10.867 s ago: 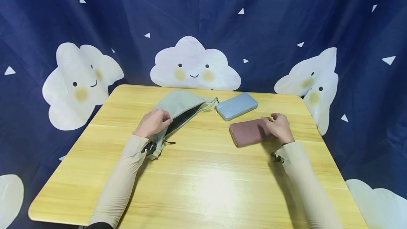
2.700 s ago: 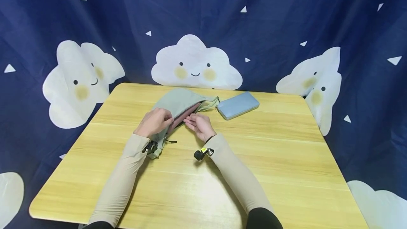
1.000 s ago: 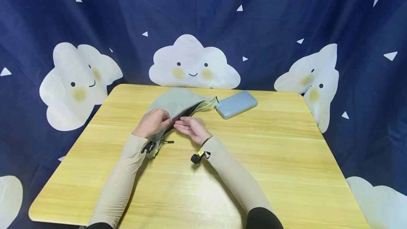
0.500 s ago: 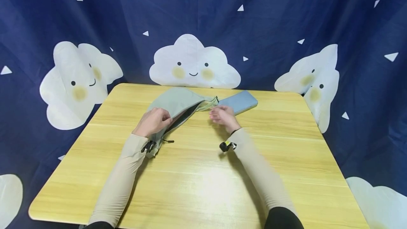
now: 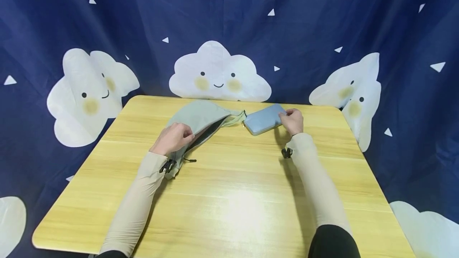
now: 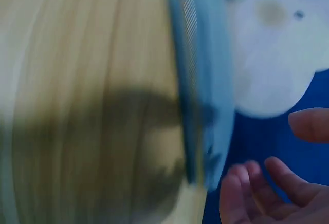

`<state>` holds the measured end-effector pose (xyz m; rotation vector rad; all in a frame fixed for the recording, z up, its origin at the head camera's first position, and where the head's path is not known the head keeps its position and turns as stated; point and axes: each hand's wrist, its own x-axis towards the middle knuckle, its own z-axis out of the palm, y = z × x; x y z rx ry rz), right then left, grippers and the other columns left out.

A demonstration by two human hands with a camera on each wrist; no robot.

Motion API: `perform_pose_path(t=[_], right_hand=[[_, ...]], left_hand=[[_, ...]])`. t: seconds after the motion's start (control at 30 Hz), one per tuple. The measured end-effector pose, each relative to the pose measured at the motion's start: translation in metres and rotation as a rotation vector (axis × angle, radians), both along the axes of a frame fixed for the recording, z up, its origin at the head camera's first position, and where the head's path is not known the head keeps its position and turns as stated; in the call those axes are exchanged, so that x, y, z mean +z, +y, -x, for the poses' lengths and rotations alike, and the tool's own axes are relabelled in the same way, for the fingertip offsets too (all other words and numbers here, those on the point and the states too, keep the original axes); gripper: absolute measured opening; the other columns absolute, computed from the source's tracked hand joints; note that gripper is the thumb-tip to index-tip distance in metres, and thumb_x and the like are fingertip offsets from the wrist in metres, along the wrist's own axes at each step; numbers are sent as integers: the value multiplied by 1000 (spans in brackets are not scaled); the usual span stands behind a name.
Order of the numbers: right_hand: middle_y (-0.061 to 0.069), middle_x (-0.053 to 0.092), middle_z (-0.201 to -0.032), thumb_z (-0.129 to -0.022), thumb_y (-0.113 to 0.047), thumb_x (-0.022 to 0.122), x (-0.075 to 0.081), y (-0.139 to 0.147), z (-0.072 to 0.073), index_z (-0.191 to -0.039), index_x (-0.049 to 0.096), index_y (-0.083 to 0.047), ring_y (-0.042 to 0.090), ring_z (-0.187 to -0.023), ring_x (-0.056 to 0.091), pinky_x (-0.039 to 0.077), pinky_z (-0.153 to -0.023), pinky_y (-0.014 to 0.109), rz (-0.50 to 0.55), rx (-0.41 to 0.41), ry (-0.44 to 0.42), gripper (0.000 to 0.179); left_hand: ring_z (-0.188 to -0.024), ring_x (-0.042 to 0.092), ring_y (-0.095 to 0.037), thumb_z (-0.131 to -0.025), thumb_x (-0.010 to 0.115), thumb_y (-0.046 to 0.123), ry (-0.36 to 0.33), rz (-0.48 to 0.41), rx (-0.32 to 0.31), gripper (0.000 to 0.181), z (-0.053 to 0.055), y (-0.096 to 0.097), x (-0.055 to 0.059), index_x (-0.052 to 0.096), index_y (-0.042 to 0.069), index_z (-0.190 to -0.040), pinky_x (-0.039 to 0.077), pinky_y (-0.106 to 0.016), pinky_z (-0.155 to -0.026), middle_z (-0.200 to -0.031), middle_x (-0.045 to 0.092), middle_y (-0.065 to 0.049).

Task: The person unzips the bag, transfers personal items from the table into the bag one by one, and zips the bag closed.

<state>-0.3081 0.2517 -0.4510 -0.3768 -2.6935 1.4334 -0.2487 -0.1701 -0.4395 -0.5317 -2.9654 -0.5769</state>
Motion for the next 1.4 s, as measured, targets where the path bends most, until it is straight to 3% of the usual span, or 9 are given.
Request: perform_pose_path(t=[0.1,0.23,0.53,0.7,0.9,1.1,1.3,1.4], right_hand=[[37,43,-152,-101,-34,58,-6,13,2,-148,42,13,52,-139,44,38,-117,56,-85,6,-49,68],[42,29,-154,-99,-45,54,-14,24,6,-150,36,15,60,-142,30,31,-117,65,-181,12,-127,80],[41,34,-144,-93,-69,48,-28,31,12,-144,41,15,59,-135,34,36,-109,67,-386,56,-263,98],[40,34,-144,-92,-73,48,-32,31,18,-145,43,10,57,-135,33,35,-109,66,-421,79,-292,99],[42,37,-143,-93,-67,53,-29,25,21,-143,44,14,58,-135,36,37,-111,63,-397,66,-285,95],[40,35,-148,-93,-65,58,-27,19,17,-146,39,17,55,-137,38,40,-112,59,-298,23,-293,99],[35,45,-149,-91,-55,69,-32,15,12,-146,44,11,51,-137,43,42,-113,58,-167,-63,-203,89],[32,45,-152,-92,-44,72,-33,14,12,-149,38,10,48,-141,43,38,-118,55,-45,-87,-140,85]], left_hand=[[-69,59,-18,-94,71,25,-4,4,1,20,0,-1,-2,72,18,-75,47,-38,-63,-74,68,3],[-69,59,-18,-94,70,24,-3,6,3,20,0,-1,-5,72,18,-75,47,-38,-63,-75,68,2],[-71,60,-17,-94,71,25,-17,-2,-1,23,-1,1,-4,70,19,-72,48,-39,-65,-74,68,3],[-72,63,-17,-95,71,26,-18,1,-6,23,0,2,-2,71,20,-72,50,-40,-66,-77,71,4],[-75,66,-18,-94,70,25,-15,10,3,20,0,2,0,73,19,-75,53,-42,-68,-80,73,3],[-74,64,-18,-94,70,25,-14,11,10,21,1,1,-1,72,19,-74,51,-42,-67,-78,72,3],[-71,62,-17,-94,71,25,-11,13,1,23,1,2,-1,70,19,-72,49,-40,-63,-75,69,3],[-71,61,-17,-94,70,24,-15,12,-8,24,1,2,-1,69,19,-71,47,-38,-62,-74,69,3]])
